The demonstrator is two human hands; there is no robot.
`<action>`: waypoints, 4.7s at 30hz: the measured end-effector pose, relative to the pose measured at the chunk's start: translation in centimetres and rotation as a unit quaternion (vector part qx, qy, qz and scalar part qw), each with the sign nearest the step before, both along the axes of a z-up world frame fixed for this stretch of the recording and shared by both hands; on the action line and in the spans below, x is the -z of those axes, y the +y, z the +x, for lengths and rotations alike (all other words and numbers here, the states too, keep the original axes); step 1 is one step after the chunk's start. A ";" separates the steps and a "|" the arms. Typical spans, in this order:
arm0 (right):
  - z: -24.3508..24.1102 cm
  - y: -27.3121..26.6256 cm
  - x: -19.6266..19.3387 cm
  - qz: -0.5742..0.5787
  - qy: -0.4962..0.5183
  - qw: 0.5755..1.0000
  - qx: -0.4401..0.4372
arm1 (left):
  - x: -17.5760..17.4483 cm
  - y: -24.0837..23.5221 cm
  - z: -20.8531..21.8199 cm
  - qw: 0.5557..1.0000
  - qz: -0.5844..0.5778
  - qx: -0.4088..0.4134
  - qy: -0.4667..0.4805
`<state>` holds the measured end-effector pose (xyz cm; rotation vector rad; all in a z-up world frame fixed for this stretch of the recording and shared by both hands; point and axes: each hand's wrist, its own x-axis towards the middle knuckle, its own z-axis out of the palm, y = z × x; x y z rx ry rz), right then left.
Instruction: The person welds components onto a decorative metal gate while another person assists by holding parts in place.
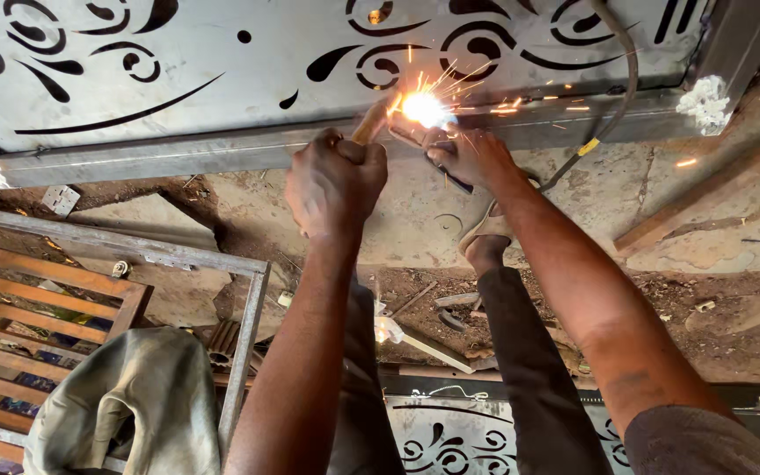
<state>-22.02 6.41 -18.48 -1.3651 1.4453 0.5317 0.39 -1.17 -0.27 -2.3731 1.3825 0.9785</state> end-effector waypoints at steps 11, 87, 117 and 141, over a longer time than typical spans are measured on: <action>-0.4 1.0 -1.3 -0.018 -0.031 0.998 -0.045 | 1.7 1.7 0.9 0.999 -0.006 0.050 -0.008; 14.5 -0.8 0.6 0.021 0.006 0.999 -0.031 | 0.9 1.4 16.3 0.999 -0.027 0.020 -0.025; 13.9 -1.3 2.7 0.052 0.015 0.998 0.018 | 1.0 3.3 16.0 0.998 -0.049 0.022 -0.022; 16.7 5.0 -5.4 -0.104 -0.093 0.967 0.215 | 3.6 7.4 31.3 0.969 -0.095 -0.221 -0.048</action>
